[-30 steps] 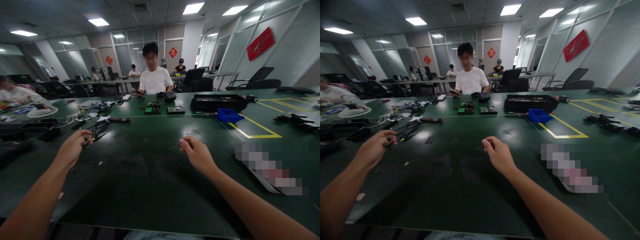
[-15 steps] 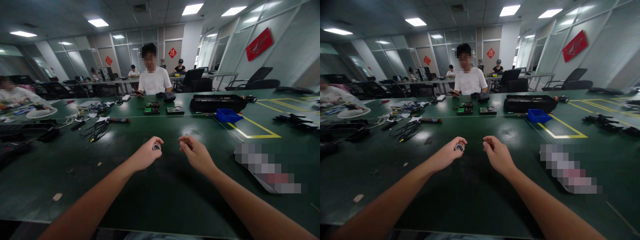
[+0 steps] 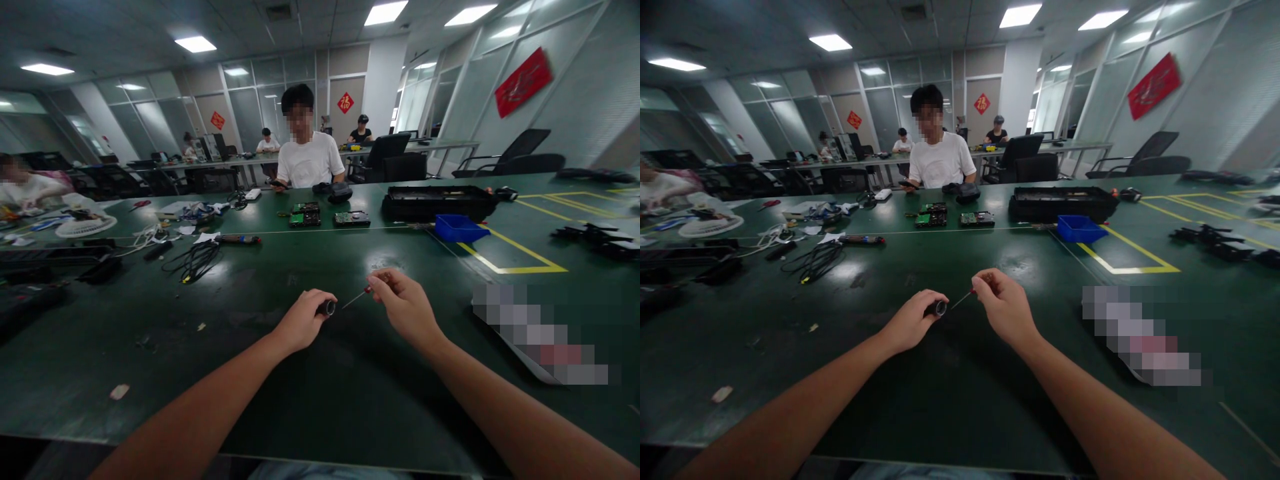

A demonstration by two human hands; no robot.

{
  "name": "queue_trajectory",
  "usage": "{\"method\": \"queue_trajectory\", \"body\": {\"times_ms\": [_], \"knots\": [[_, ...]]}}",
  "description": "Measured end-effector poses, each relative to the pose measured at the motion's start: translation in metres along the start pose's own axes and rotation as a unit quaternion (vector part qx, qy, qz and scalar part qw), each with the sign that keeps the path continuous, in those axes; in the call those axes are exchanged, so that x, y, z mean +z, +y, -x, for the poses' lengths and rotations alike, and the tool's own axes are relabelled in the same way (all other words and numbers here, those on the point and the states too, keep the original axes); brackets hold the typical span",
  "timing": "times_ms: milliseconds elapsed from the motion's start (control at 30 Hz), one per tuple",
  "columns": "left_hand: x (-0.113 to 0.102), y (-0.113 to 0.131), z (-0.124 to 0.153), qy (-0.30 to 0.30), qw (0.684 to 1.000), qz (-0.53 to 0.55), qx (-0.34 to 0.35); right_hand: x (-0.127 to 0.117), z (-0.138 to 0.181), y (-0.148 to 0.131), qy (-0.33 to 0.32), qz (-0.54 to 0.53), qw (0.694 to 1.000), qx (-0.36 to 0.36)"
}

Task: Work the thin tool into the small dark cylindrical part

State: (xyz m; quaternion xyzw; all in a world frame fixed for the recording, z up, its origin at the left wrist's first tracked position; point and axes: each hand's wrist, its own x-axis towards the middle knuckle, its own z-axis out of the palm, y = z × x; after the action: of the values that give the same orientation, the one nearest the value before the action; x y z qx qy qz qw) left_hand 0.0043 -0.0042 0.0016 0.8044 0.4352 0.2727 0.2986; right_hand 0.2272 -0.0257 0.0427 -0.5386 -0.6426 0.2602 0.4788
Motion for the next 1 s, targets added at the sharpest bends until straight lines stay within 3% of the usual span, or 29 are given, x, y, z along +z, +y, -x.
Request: {"method": "queue_trajectory", "body": {"times_ms": [167,533,767,1000], "knots": [[-0.0021,0.0003,-0.0038,0.01,0.999,0.028,0.013,0.0007,-0.0005,-0.0021,0.006,-0.091,0.996,-0.002],[-0.0037,0.0004,-0.0031,0.014,0.997,0.061,0.037,0.0055,0.003,0.0023,-0.022,-0.055,0.998,-0.007],[-0.0057,0.0003,-0.0028,0.045,0.996,0.07,0.007,0.0022,0.0028,-0.0018,-0.015,0.028,0.999,0.013],[-0.0088,-0.0017,-0.0026,0.059,0.996,0.062,0.011,0.0038,0.0036,-0.0007,-0.041,-0.018,0.999,-0.011]]}}
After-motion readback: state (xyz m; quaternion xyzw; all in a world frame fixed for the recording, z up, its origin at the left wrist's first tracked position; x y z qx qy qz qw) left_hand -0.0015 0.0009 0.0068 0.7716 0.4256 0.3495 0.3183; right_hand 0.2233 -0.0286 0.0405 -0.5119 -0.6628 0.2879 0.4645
